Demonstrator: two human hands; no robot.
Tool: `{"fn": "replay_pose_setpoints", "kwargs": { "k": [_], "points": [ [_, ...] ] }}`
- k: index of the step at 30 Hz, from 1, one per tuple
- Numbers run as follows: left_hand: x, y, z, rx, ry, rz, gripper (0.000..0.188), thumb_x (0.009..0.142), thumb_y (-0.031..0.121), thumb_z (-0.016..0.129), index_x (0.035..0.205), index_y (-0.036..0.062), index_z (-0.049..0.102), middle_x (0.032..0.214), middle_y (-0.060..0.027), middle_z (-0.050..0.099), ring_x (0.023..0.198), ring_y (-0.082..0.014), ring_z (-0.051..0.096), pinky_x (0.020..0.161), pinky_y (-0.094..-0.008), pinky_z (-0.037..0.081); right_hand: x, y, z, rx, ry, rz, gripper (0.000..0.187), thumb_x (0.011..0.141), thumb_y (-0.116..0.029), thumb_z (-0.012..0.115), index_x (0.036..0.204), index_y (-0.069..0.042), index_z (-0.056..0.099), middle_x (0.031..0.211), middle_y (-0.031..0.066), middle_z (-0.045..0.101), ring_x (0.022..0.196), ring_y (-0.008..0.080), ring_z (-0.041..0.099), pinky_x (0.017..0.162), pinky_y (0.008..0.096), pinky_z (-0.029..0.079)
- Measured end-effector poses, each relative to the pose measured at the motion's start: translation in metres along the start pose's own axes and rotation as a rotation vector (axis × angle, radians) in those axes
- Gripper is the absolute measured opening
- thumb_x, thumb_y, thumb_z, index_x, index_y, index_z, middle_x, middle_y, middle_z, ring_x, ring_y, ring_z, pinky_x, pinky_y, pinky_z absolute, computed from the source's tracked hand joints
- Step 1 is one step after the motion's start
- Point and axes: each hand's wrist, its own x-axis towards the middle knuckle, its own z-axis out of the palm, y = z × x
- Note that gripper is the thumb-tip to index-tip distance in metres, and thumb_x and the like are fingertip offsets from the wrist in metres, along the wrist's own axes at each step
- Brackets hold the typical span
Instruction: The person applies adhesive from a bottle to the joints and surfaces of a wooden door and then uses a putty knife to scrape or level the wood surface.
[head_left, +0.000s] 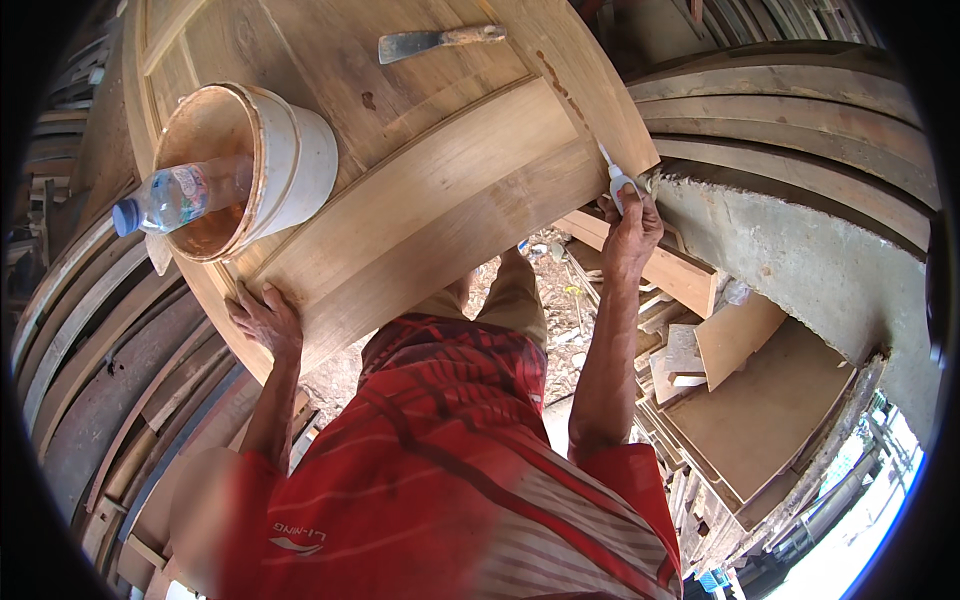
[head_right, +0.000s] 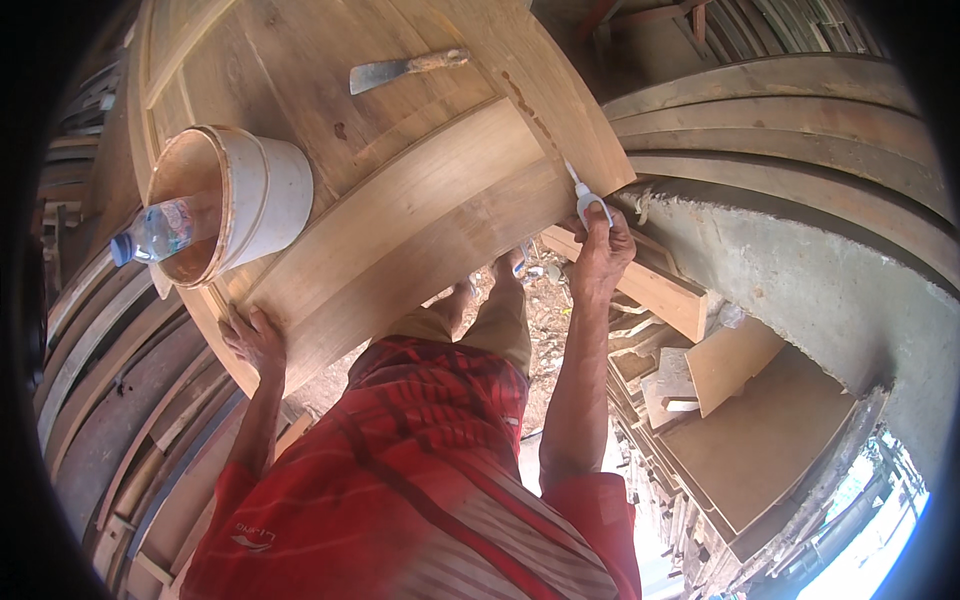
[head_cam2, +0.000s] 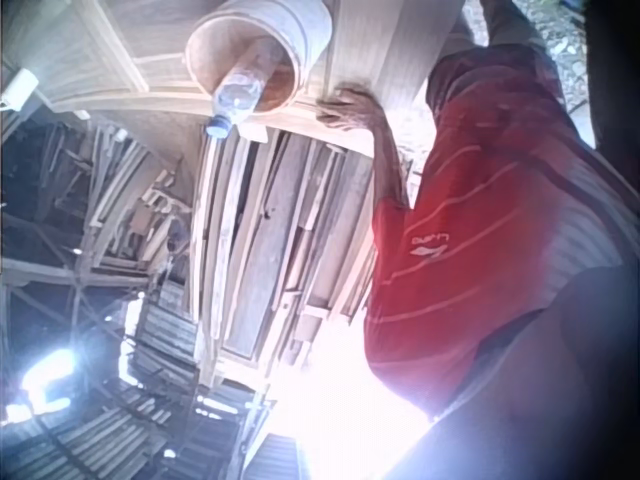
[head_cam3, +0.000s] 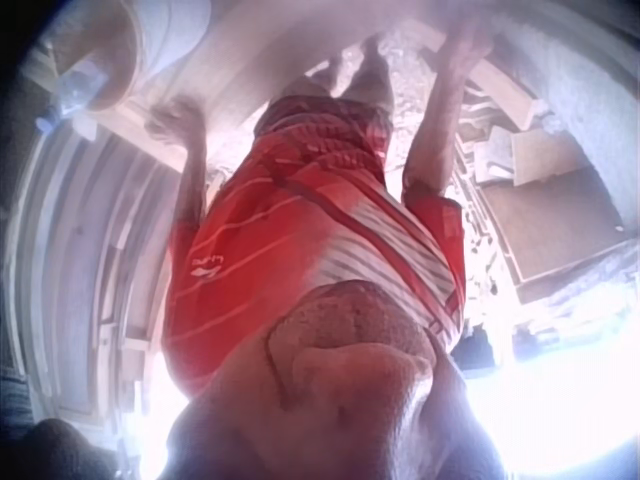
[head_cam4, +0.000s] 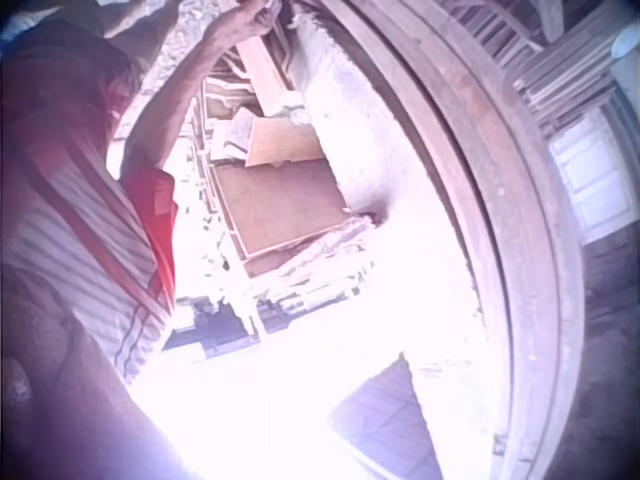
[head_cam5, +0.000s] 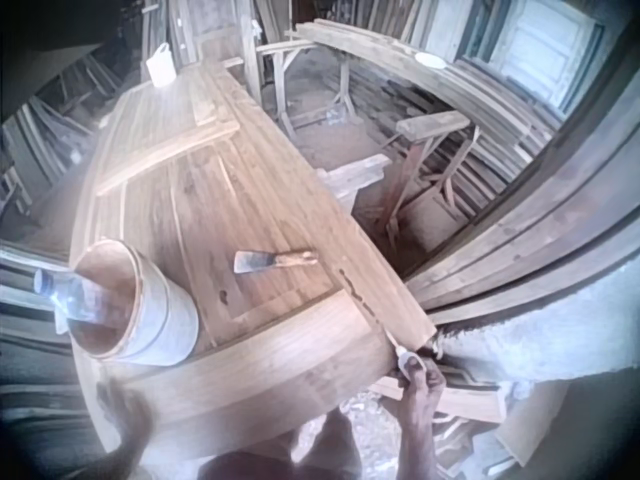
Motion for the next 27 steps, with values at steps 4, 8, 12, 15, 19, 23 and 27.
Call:
{"fn": "replay_pose_setpoints", "kwargs": {
  "k": [4, 8, 12, 15, 19, 23, 27],
  "points": [
    [-0.001, 0.004, -0.002, -0.009, -0.007, -0.012, 0.070, 0.105, 0.052, 0.048, 0.161, 0.0111, 0.039, 0.167, -0.0312, 0.022, 0.153, -0.0494, 0.024, 0.116, -0.0699, 0.025, -0.001, -0.005, 0.005, 0.026, -0.005, 0.011, 0.027, 0.099, -0.022, 0.073, 0.109, 0.003, 0.075, 0.096, 0.0060, 0.072, 0.076, 0.0119, 0.066, 0.074, 0.0296, 0.059],
    [-0.001, 0.004, -0.004, -0.008, -0.005, 0.007, 0.070, 0.106, 0.052, 0.046, 0.162, 0.0107, 0.038, 0.167, -0.0315, 0.022, 0.153, -0.0501, 0.024, 0.116, -0.0703, 0.025, -0.003, -0.013, 0.015, -0.034, 0.028, 0.005, 0.031, 0.100, -0.030, 0.071, 0.096, 0.000, 0.073, 0.076, 0.0007, 0.063, 0.067, 0.0081, 0.052, 0.064, 0.0263, 0.042],
    [-0.001, 0.005, -0.005, -0.002, -0.013, 0.005, 0.070, 0.106, 0.053, 0.045, 0.162, 0.0102, 0.038, 0.167, -0.0316, 0.021, 0.153, -0.0503, 0.023, 0.116, -0.0700, 0.025, -0.001, -0.012, 0.014, -0.070, 0.042, 0.004, 0.031, 0.099, -0.032, 0.071, 0.094, -0.001, 0.073, 0.073, -0.0008, 0.061, 0.067, 0.0077, 0.051, 0.064, 0.0259, 0.041],
    [-0.001, 0.008, -0.007, -0.003, -0.019, -0.006, 0.071, 0.106, 0.053, 0.045, 0.162, 0.0099, 0.038, 0.167, -0.0315, 0.022, 0.154, -0.0498, 0.023, 0.117, -0.0695, 0.025, -0.001, -0.011, 0.013, -0.064, 0.031, 0.012, 0.031, 0.099, -0.032, 0.071, 0.093, -0.002, 0.073, 0.072, -0.0014, 0.060, 0.067, 0.0074, 0.051, 0.064, 0.0258, 0.040],
    [-0.001, 0.006, -0.003, 0.007, -0.019, -0.013, 0.072, 0.105, 0.054, 0.045, 0.162, 0.0096, 0.038, 0.168, -0.0313, 0.021, 0.154, -0.0492, 0.023, 0.117, -0.0693, 0.024, 0.000, -0.010, 0.012, -0.070, 0.022, 0.016, 0.031, 0.100, -0.032, 0.071, 0.092, -0.002, 0.073, 0.072, -0.0015, 0.060, 0.067, 0.0072, 0.051, 0.064, 0.0257, 0.039],
    [0.000, 0.004, -0.002, 0.005, -0.019, -0.022, 0.073, 0.106, 0.055, 0.044, 0.162, 0.0094, 0.037, 0.168, -0.0310, 0.021, 0.154, -0.0488, 0.022, 0.117, -0.0699, 0.024, 0.000, -0.010, 0.012, -0.056, 0.013, 0.011, 0.032, 0.100, -0.033, 0.071, 0.092, -0.002, 0.073, 0.072, -0.0015, 0.060, 0.067, 0.0072, 0.051, 0.064, 0.0257, 0.039],
    [0.000, 0.006, -0.004, -0.005, -0.024, -0.020, 0.074, 0.106, 0.057, 0.043, 0.162, 0.0095, 0.037, 0.168, -0.0313, 0.020, 0.154, -0.0489, 0.022, 0.117, -0.0701, 0.024, 0.002, -0.008, 0.007, -0.027, 0.003, 0.028, 0.029, 0.098, -0.029, 0.073, 0.098, -0.001, 0.074, 0.076, 0.0006, 0.064, 0.066, 0.0086, 0.056, 0.064, 0.0254, 0.044]
  ]
}}
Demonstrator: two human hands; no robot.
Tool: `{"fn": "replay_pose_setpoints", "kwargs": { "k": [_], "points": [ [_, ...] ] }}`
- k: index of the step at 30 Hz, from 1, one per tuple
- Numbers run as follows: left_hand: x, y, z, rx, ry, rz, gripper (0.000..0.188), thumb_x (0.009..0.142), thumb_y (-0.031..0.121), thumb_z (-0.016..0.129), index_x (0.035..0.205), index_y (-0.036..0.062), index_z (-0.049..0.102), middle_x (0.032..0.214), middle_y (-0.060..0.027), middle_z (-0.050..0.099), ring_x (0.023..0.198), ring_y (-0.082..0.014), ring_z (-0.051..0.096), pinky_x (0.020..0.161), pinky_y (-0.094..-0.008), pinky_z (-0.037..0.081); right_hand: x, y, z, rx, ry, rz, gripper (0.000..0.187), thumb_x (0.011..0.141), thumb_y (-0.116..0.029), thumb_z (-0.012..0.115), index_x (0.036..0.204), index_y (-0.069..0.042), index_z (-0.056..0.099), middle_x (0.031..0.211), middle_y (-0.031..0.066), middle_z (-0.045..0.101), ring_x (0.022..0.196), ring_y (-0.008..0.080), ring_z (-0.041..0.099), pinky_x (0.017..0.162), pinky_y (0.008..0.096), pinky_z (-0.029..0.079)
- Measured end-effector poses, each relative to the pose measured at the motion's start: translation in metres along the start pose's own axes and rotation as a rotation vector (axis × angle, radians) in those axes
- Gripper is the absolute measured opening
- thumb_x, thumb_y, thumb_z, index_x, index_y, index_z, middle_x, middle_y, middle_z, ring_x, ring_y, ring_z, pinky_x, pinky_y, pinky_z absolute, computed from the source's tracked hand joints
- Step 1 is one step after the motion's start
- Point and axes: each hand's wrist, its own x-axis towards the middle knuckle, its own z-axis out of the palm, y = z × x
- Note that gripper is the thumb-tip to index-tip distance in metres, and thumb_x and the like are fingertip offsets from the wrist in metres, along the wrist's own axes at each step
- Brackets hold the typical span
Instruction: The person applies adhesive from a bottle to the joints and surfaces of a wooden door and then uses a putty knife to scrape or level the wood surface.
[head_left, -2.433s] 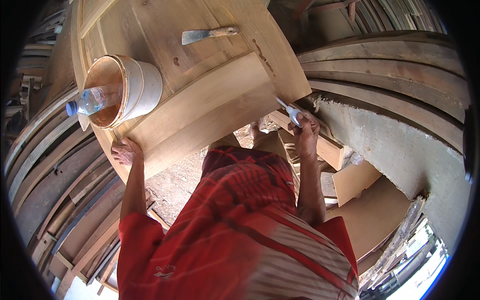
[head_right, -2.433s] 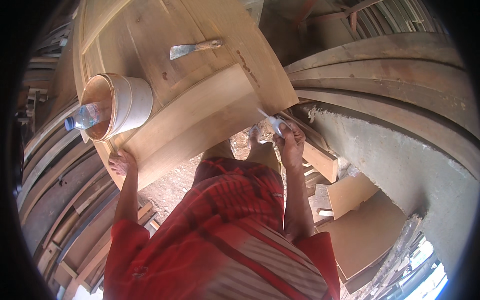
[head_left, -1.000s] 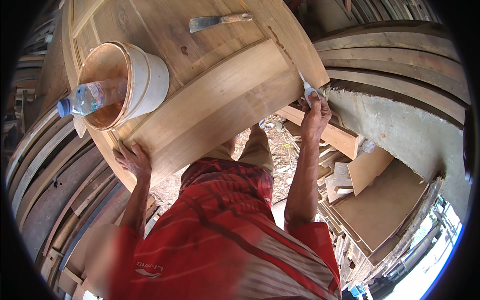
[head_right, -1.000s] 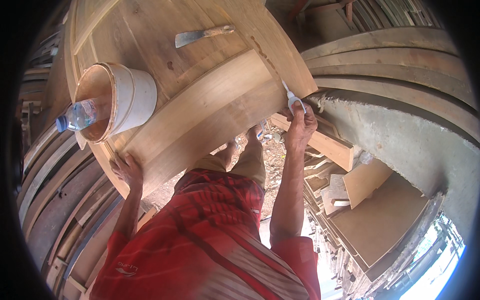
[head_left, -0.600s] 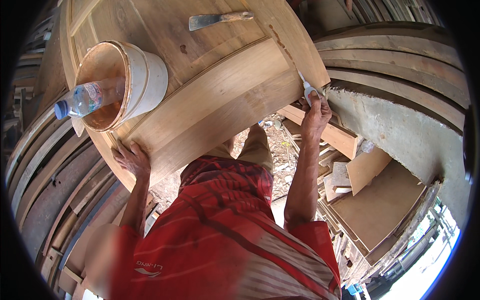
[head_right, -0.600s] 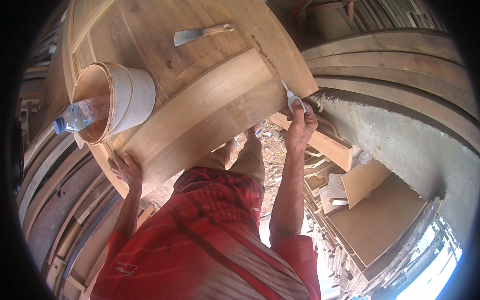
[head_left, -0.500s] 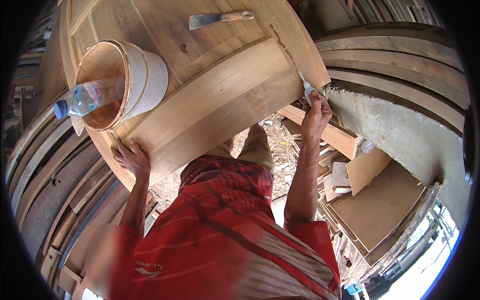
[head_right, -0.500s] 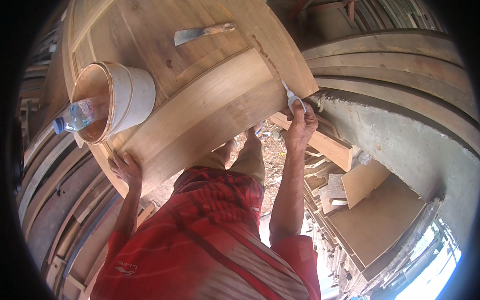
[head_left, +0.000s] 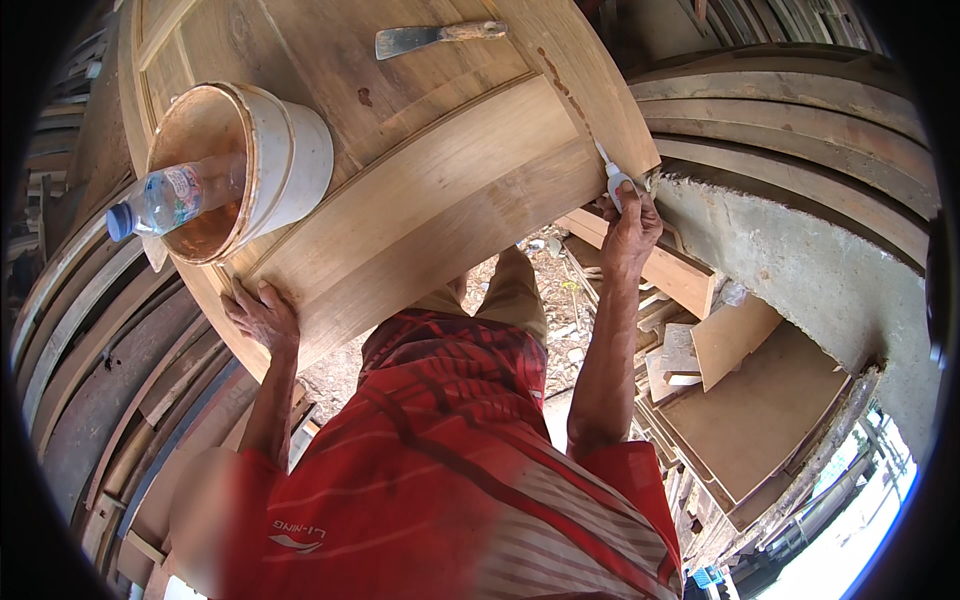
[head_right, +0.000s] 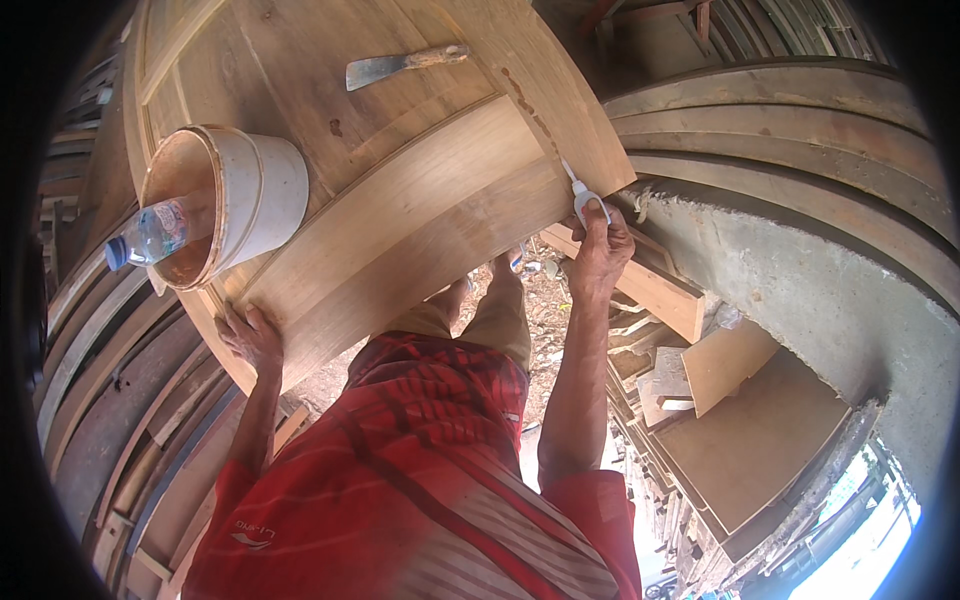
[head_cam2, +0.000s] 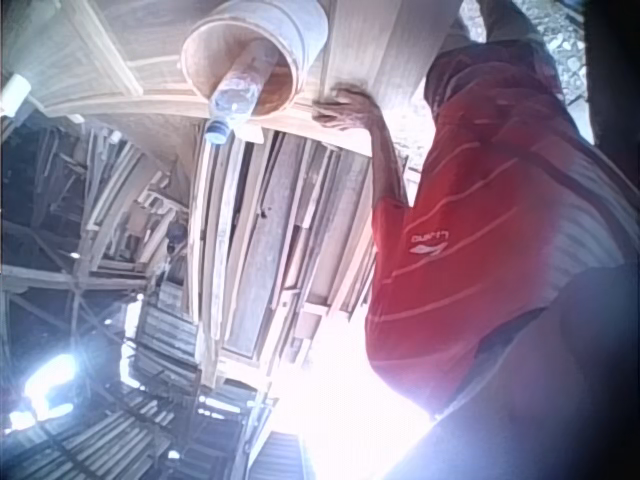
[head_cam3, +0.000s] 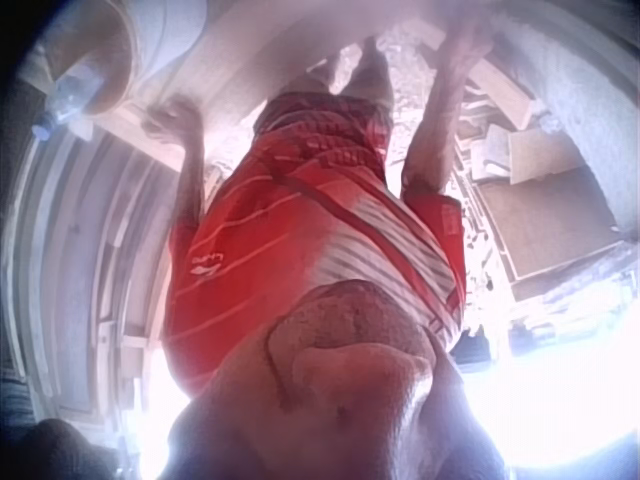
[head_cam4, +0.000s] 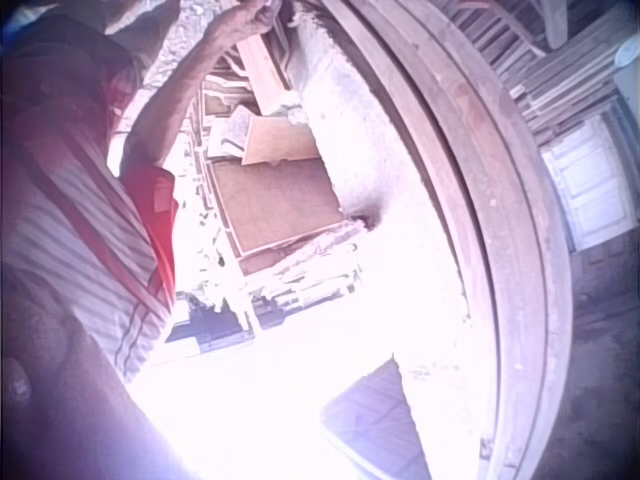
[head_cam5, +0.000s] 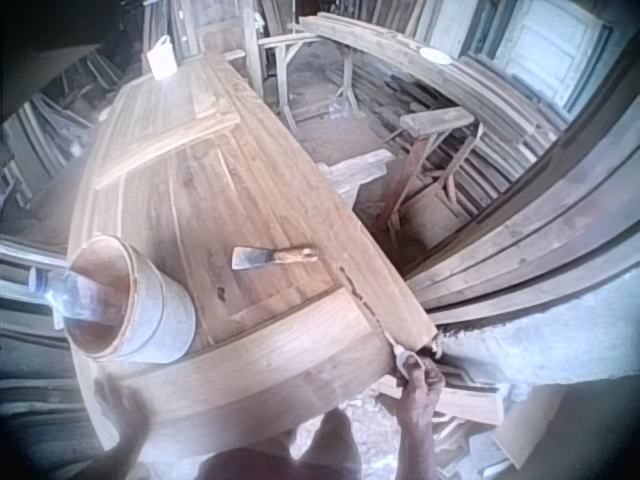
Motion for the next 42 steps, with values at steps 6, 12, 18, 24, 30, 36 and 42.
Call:
{"fn": "replay_pose_setpoints", "kwargs": {
  "k": [6, 12, 18, 24, 30, 36, 42],
  "points": [
    [0.000, -0.002, 0.001, 0.005, 0.005, 0.017, 0.074, 0.106, 0.057, 0.044, 0.162, 0.0090, 0.037, 0.167, -0.0322, 0.021, 0.154, -0.0494, 0.022, 0.117, -0.0700, 0.023, -0.002, -0.007, 0.006, -0.014, 0.020, -0.014, 0.032, 0.099, -0.032, 0.072, 0.095, 0.000, 0.073, 0.074, 0.0008, 0.063, 0.067, 0.0079, 0.053, 0.064, 0.0261, 0.042],
    [0.000, -0.001, 0.002, 0.009, 0.019, 0.012, 0.073, 0.106, 0.055, 0.044, 0.162, 0.0082, 0.038, 0.167, -0.0325, 0.021, 0.153, -0.0496, 0.023, 0.117, -0.0696, 0.024, 0.001, -0.019, 0.010, -0.015, 0.005, -0.027, 0.030, 0.097, -0.030, 0.074, 0.100, 0.000, 0.074, 0.076, 0.0023, 0.066, 0.066, 0.0091, 0.057, 0.065, 0.0265, 0.048],
    [0.000, 0.000, 0.001, 0.019, 0.020, 0.015, 0.071, 0.106, 0.054, 0.044, 0.161, 0.0093, 0.038, 0.167, -0.0321, 0.022, 0.152, -0.0498, 0.024, 0.116, -0.0691, 0.025, 0.005, -0.026, 0.015, -0.187, -0.002, -0.020, 0.036, 0.096, -0.035, 0.075, 0.100, 0.001, 0.075, 0.072, 0.0012, 0.063, 0.065, 0.0076, 0.053, 0.064, 0.0257, 0.046],
    [-0.001, 0.001, 0.000, 0.006, 0.022, 0.015, 0.070, 0.106, 0.054, 0.044, 0.162, 0.0111, 0.039, 0.167, -0.0315, 0.022, 0.153, -0.0499, 0.024, 0.116, -0.0695, 0.025, 0.008, -0.026, 0.015, -0.240, -0.012, -0.027, 0.038, 0.095, -0.036, 0.075, 0.101, 0.002, 0.076, 0.073, 0.0001, 0.062, 0.065, 0.0068, 0.052, 0.062, 0.0249, 0.046],
    [-0.001, -0.001, 0.002, 0.014, 0.021, 0.008, 0.071, 0.106, 0.055, 0.044, 0.162, 0.0116, 0.038, 0.167, -0.0313, 0.022, 0.153, -0.0498, 0.023, 0.116, -0.0706, 0.024, 0.010, -0.025, 0.017, -0.236, -0.014, -0.035, 0.038, 0.095, -0.034, 0.075, 0.101, 0.003, 0.076, 0.072, -0.0006, 0.061, 0.065, 0.0066, 0.051, 0.060, 0.0248, 0.045],
    [-0.001, -0.002, 0.002, 0.009, 0.019, 0.017, 0.071, 0.106, 0.055, 0.043, 0.162, 0.0117, 0.037, 0.167, -0.0320, 0.021, 0.154, -0.0498, 0.022, 0.116, -0.0710, 0.024, 0.012, -0.022, 0.016, -0.236, 0.001, -0.042, 0.036, 0.095, -0.033, 0.075, 0.098, 0.003, 0.076, 0.070, -0.0015, 0.059, 0.063, 0.0064, 0.051, 0.059, 0.0251, 0.045],
    [-0.001, -0.001, 0.002, -0.005, 0.024, 0.021, 0.072, 0.106, 0.056, 0.043, 0.162, 0.0116, 0.037, 0.167, -0.0321, 0.021, 0.153, -0.0501, 0.022, 0.115, -0.0713, 0.024, 0.012, -0.023, 0.017, -0.240, 0.004, -0.045, 0.035, 0.095, -0.032, 0.074, 0.097, 0.003, 0.076, 0.068, -0.0016, 0.058, 0.062, 0.0062, 0.050, 0.059, 0.0247, 0.045]
  ]
}}
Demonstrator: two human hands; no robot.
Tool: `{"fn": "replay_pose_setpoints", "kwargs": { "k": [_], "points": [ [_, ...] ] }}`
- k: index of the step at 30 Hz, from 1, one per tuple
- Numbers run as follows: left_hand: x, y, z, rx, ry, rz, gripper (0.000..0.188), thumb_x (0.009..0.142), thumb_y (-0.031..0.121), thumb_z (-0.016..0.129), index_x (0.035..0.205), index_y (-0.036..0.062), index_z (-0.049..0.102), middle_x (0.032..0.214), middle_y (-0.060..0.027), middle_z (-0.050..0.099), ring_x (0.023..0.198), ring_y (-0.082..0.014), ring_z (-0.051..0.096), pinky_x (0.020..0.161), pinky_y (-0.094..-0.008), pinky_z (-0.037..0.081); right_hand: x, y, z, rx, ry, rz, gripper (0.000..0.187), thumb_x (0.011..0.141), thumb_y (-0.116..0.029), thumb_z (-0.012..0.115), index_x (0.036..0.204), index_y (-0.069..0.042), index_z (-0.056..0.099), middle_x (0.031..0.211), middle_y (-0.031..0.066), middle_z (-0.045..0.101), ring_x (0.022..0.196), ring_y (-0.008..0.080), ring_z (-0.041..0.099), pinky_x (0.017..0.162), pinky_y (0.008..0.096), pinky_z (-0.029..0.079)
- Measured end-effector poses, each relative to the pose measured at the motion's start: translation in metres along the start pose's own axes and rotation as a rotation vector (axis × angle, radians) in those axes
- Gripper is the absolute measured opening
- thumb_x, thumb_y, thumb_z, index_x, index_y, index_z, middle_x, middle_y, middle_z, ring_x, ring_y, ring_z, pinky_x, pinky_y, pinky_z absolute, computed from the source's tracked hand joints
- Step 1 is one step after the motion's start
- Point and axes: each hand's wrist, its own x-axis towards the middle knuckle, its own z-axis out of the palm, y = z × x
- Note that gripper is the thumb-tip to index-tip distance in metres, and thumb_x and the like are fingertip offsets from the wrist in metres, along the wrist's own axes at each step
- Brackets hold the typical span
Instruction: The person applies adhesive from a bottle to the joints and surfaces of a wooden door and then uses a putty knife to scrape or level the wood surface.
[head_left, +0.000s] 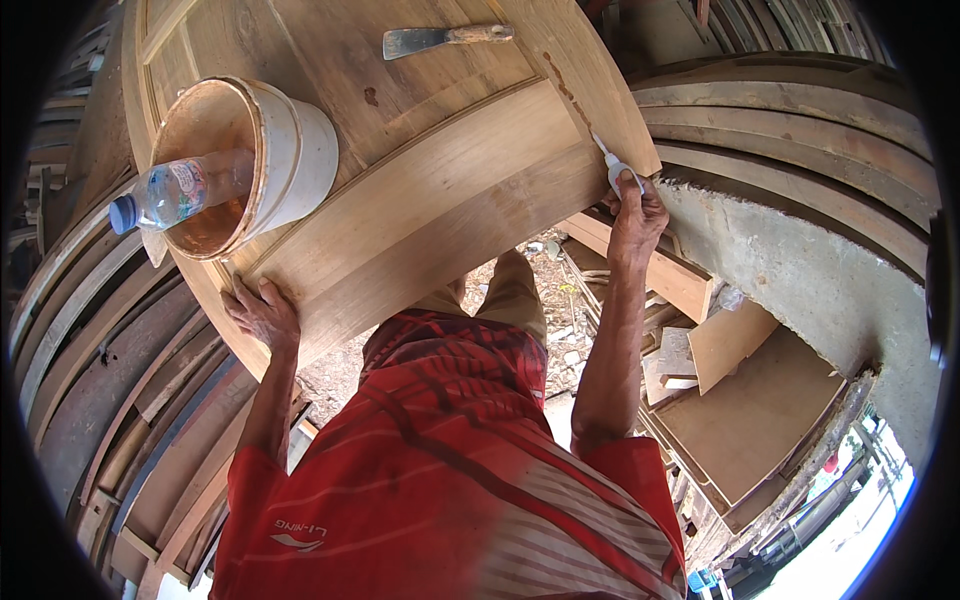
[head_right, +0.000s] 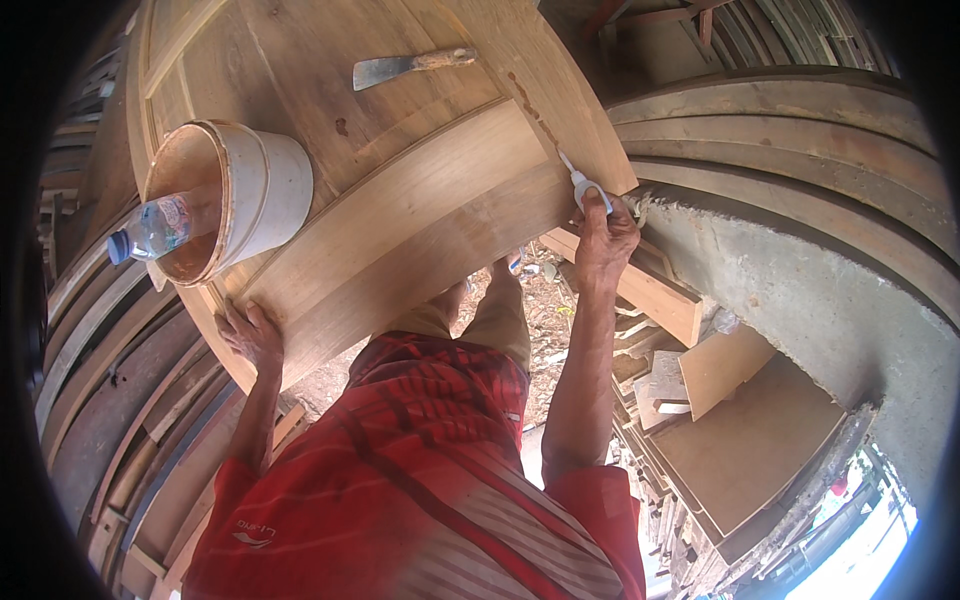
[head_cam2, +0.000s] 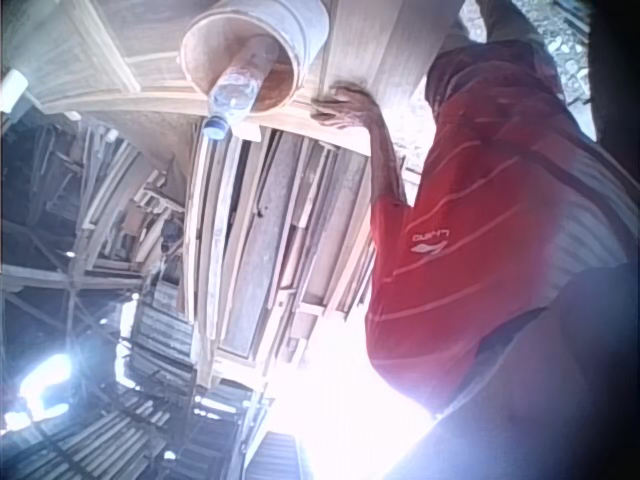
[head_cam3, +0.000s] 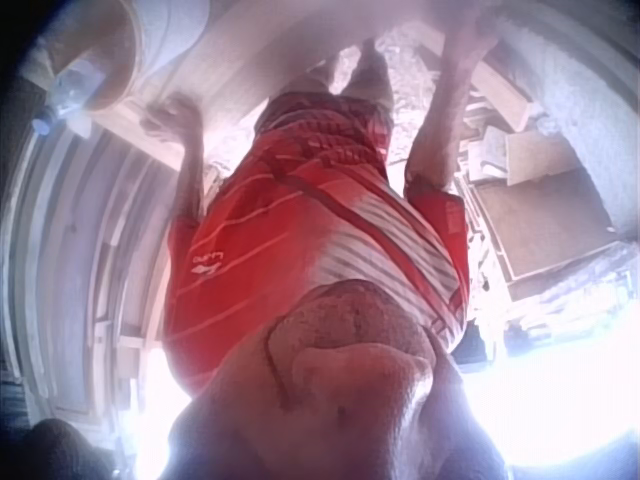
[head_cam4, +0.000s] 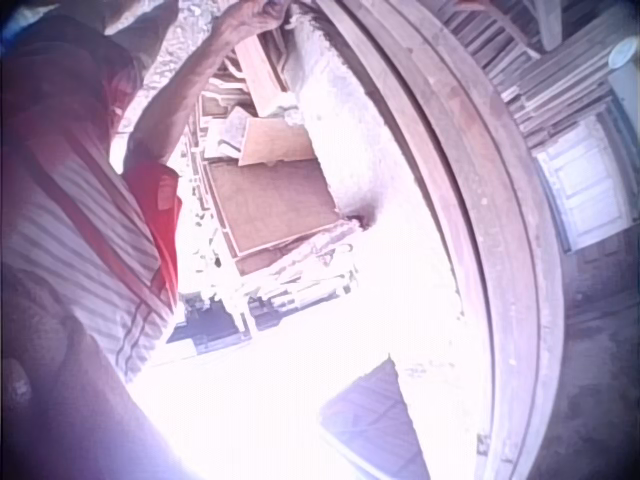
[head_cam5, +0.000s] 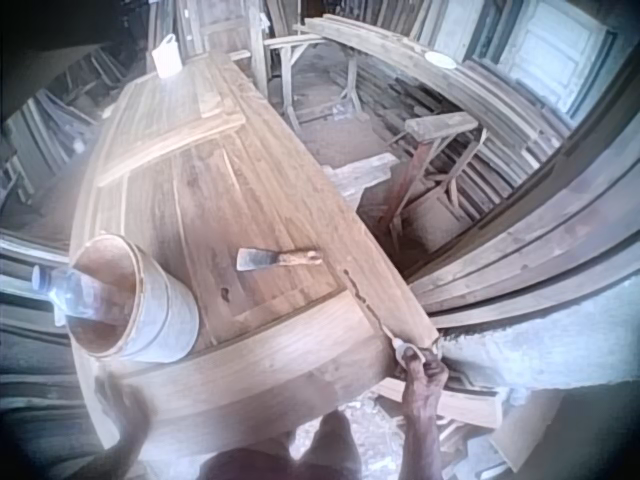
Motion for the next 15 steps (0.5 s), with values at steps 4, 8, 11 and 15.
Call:
{"fn": "replay_pose_setpoints", "kwargs": {
  "k": [4, 8, 11, 15],
  "points": [
    [0.000, -0.003, 0.002, 0.003, 0.012, 0.008, 0.072, 0.106, 0.056, 0.043, 0.162, 0.0114, 0.038, 0.167, -0.0321, 0.021, 0.153, -0.0503, 0.023, 0.115, -0.0713, 0.024, -0.003, -0.006, 0.004, 0.057, 0.003, -0.004, 0.035, 0.096, -0.032, 0.075, 0.097, 0.003, 0.075, 0.068, -0.0015, 0.058, 0.061, 0.0062, 0.050, 0.059, 0.0241, 0.045],
    [0.001, -0.002, 0.002, -0.002, 0.016, 0.003, 0.072, 0.105, 0.056, 0.044, 0.162, 0.0115, 0.038, 0.166, -0.0322, 0.022, 0.153, -0.0504, 0.023, 0.115, -0.0713, 0.024, 0.001, -0.009, 0.003, 0.011, -0.029, -0.014, 0.035, 0.099, -0.035, 0.073, 0.094, 0.000, 0.075, 0.072, 0.0007, 0.062, 0.064, 0.0077, 0.052, 0.063, 0.0262, 0.046],
    [0.000, 0.000, 0.001, -0.005, 0.018, 0.000, 0.072, 0.105, 0.055, 0.045, 0.161, 0.0117, 0.039, 0.166, -0.0320, 0.023, 0.152, -0.0504, 0.024, 0.115, -0.0709, 0.025, 0.007, -0.017, 0.012, 0.067, -0.030, -0.014, 0.035, 0.097, -0.031, 0.075, 0.098, 0.003, 0.075, 0.069, -0.0001, 0.060, 0.062, 0.0067, 0.051, 0.056, 0.0251, 0.041],
    [0.000, 0.000, 0.001, -0.002, 0.027, 0.001, 0.070, 0.105, 0.054, 0.046, 0.161, 0.0121, 0.039, 0.166, -0.0316, 0.024, 0.152, -0.0504, 0.025, 0.116, -0.0702, 0.025, 0.014, -0.021, 0.019, 0.018, -0.081, 0.007, 0.032, 0.098, -0.031, 0.074, 0.096, 0.001, 0.074, 0.070, 0.0003, 0.062, 0.063, 0.0068, 0.052, 0.057, 0.0250, 0.041]
  ]
}}
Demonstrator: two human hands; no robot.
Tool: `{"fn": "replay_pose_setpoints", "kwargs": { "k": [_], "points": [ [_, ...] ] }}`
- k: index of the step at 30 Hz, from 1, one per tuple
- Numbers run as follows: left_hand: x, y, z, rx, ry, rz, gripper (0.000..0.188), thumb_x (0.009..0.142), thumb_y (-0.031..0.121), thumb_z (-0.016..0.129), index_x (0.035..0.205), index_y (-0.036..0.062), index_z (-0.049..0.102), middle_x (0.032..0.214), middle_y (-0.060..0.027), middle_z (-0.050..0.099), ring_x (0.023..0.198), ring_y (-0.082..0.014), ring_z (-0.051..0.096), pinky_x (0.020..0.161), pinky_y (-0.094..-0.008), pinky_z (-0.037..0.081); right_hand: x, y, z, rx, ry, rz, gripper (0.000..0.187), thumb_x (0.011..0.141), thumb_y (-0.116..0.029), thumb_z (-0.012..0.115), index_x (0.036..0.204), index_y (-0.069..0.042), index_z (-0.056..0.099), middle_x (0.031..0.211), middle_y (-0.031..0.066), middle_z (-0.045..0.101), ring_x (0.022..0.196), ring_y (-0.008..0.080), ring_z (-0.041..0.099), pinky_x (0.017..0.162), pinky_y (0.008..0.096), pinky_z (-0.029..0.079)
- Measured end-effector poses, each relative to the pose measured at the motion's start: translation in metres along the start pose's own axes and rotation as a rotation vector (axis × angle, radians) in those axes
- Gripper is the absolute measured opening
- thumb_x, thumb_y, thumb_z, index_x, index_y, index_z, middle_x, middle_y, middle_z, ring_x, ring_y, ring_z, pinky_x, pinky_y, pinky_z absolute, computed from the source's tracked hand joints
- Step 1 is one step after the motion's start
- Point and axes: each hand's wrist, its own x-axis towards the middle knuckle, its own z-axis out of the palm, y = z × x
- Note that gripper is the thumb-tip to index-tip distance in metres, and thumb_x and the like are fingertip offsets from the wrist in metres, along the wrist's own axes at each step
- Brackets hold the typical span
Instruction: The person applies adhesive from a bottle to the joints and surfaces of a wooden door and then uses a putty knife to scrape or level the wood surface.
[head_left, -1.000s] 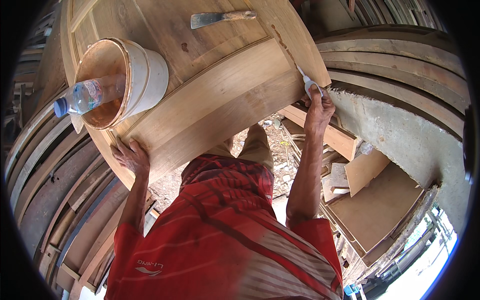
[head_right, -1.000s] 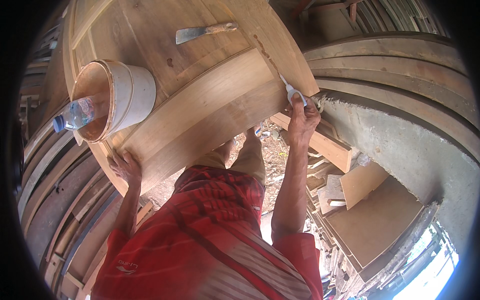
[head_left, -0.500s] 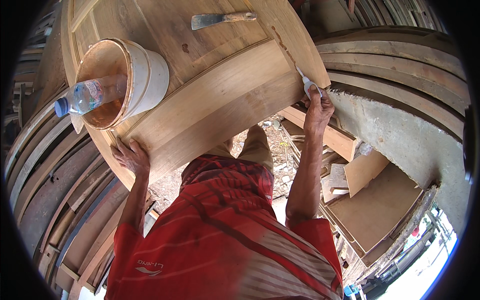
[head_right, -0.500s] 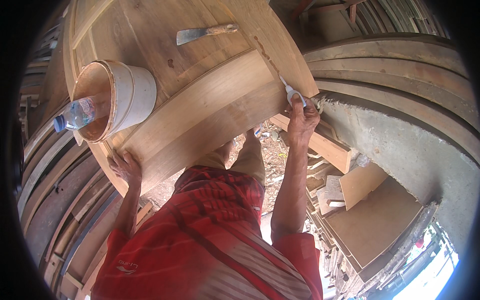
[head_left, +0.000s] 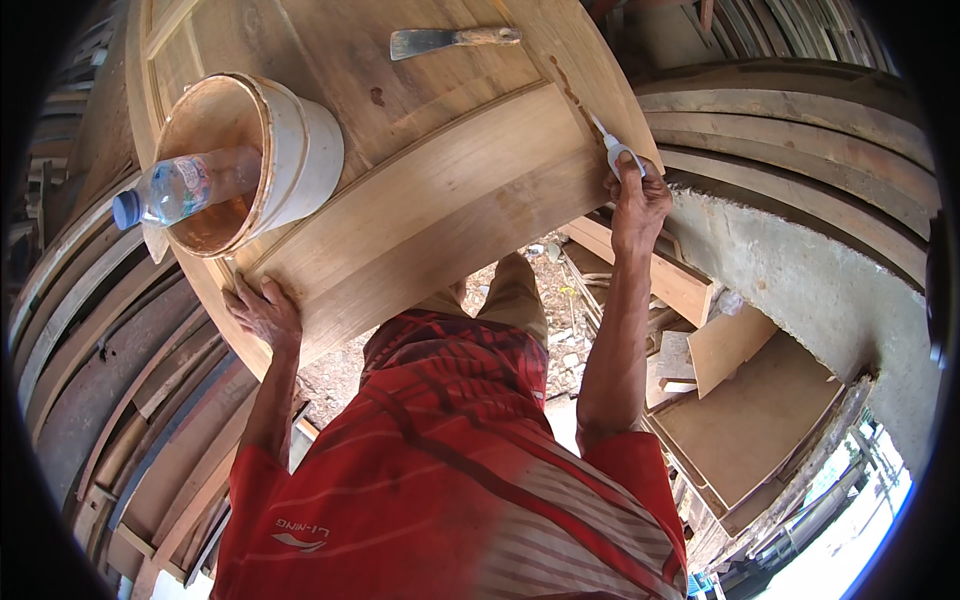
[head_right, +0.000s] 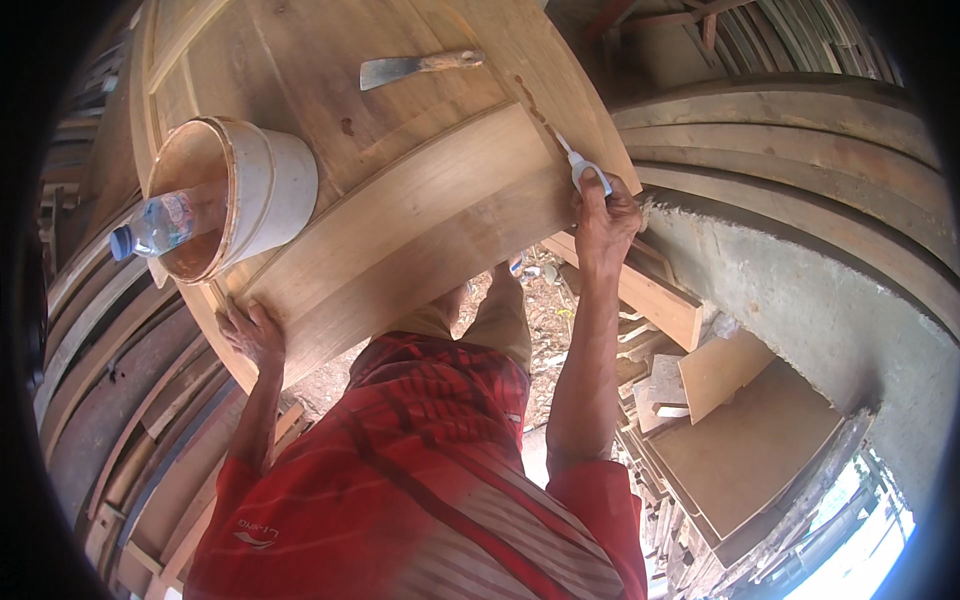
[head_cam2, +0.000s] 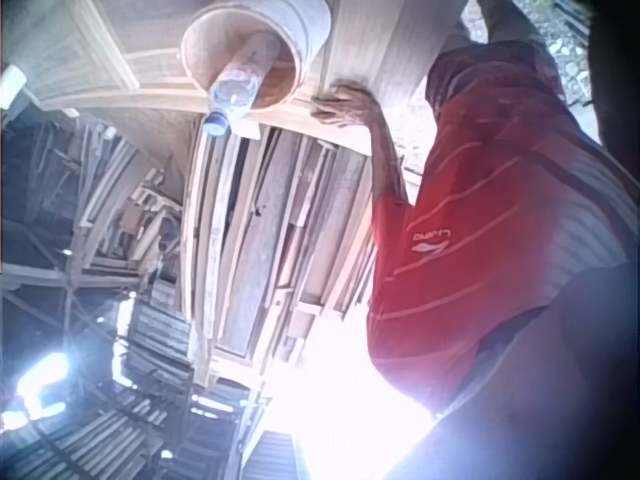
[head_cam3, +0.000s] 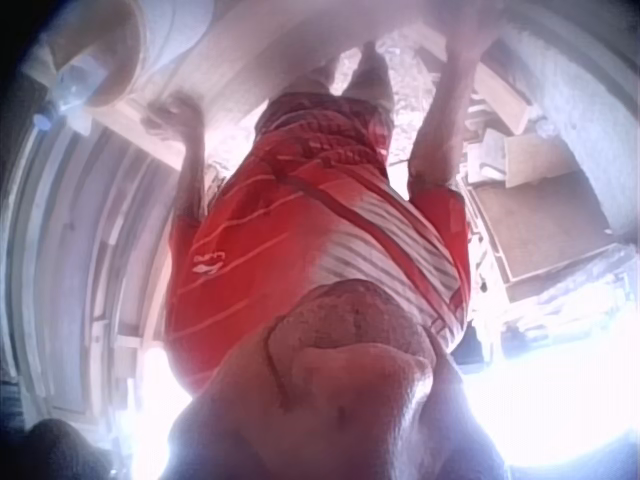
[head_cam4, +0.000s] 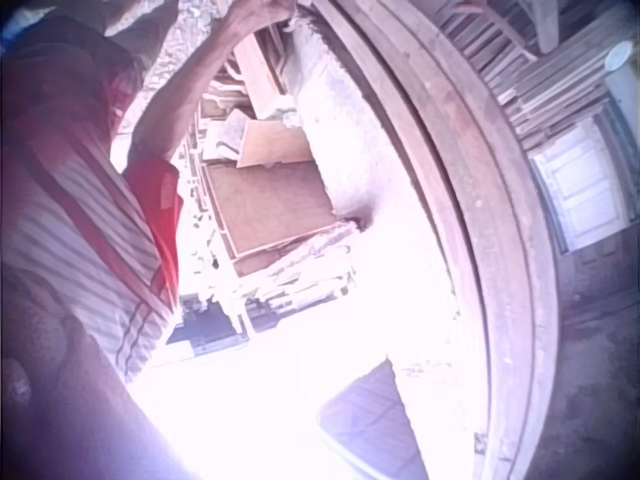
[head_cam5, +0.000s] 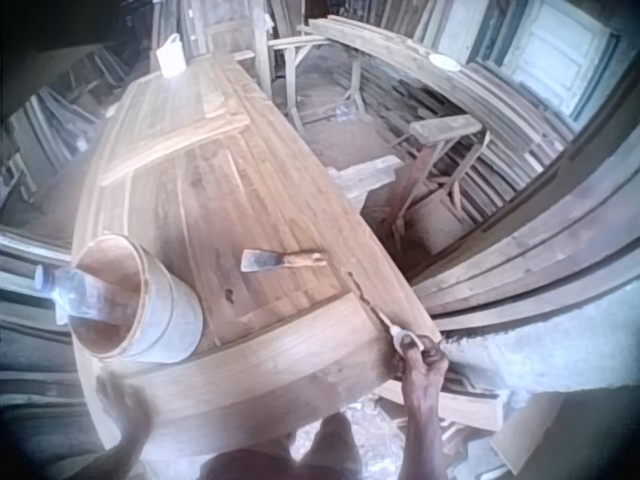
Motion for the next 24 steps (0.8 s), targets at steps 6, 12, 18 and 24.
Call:
{"fn": "replay_pose_setpoints", "kwargs": {
  "k": [6, 12, 18, 24],
  "points": [
    [-0.001, -0.001, 0.001, -0.005, 0.007, 0.002, 0.069, 0.105, 0.053, 0.048, 0.161, 0.0141, 0.039, 0.167, -0.0308, 0.024, 0.153, -0.0499, 0.025, 0.116, -0.0701, 0.026, 0.007, 0.003, 0.004, -0.051, -0.025, -0.007, 0.030, 0.098, -0.031, 0.074, 0.094, -0.002, 0.074, 0.071, 0.0000, 0.063, 0.063, 0.0062, 0.054, 0.059, 0.0234, 0.042],
    [-0.001, 0.003, 0.000, -0.012, -0.005, -0.010, 0.068, 0.105, 0.052, 0.048, 0.161, 0.0145, 0.039, 0.167, -0.0303, 0.024, 0.153, -0.0500, 0.025, 0.115, -0.0706, 0.026, 0.011, 0.003, 0.006, -0.067, -0.004, 0.021, 0.030, 0.097, -0.031, 0.075, 0.094, -0.001, 0.075, 0.071, 0.0004, 0.063, 0.062, 0.0066, 0.055, 0.060, 0.0235, 0.045],
    [0.001, 0.002, 0.002, -0.028, 0.006, 0.003, 0.068, 0.104, 0.052, 0.048, 0.161, 0.0142, 0.040, 0.166, -0.0302, 0.024, 0.152, -0.0502, 0.025, 0.116, -0.0705, 0.026, 0.008, 0.000, 0.007, -0.090, 0.009, 0.017, 0.034, 0.096, -0.029, 0.073, 0.101, 0.004, 0.075, 0.074, 0.0023, 0.066, 0.067, 0.0078, 0.058, 0.062, 0.0251, 0.048],
    [-0.003, -0.008, -0.011, -0.078, 0.005, -0.024, 0.070, 0.103, 0.051, 0.053, 0.161, 0.0135, 0.040, 0.165, -0.0320, 0.025, 0.152, -0.0507, 0.026, 0.117, -0.0706, 0.024, -0.012, 0.005, 0.004, 0.029, 0.010, -0.045, 0.034, 0.098, -0.032, 0.075, 0.107, 0.001, 0.075, 0.077, 0.0020, 0.066, 0.067, 0.0090, 0.058, 0.065, 0.0250, 0.049]
  ]
}}
